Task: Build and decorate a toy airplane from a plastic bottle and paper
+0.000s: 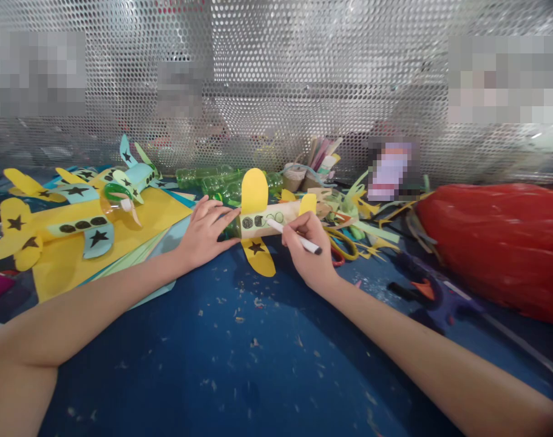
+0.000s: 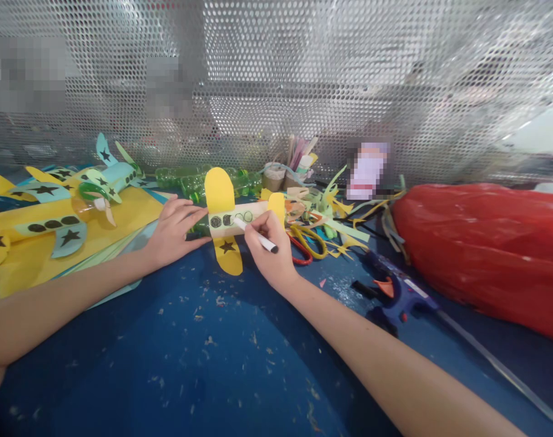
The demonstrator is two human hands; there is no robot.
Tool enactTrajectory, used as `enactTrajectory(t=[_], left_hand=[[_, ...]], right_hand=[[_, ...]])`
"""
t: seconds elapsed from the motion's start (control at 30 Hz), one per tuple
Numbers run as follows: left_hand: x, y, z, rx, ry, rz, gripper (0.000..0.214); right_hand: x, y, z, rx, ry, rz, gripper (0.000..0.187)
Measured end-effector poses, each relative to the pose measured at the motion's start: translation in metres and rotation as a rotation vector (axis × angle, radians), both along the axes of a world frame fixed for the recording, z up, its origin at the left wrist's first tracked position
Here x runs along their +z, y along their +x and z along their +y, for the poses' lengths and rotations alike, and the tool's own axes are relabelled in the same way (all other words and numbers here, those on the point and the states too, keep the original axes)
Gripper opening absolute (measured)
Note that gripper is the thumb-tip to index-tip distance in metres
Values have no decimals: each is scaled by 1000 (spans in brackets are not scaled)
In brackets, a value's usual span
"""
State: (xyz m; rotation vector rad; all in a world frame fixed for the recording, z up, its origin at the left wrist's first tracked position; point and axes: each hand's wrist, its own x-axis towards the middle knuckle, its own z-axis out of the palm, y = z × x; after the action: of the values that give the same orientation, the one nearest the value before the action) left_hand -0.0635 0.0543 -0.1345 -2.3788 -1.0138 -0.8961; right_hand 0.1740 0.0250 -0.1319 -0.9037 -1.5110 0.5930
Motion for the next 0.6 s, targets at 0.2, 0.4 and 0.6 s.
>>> enactTrajectory(t=[0.2, 0.4, 0.6], left_hand=[[-1, -1, 1, -2, -8, -4, 59], [-1, 0, 1, -2, -6, -6, 58], [0, 0, 0, 1, -8, -1, 58]], right_hand=[[1, 0, 0, -11, 8, 5, 16], [2, 0, -1, -31, 1, 13, 17], [4, 0, -2, -35, 3, 5, 16]])
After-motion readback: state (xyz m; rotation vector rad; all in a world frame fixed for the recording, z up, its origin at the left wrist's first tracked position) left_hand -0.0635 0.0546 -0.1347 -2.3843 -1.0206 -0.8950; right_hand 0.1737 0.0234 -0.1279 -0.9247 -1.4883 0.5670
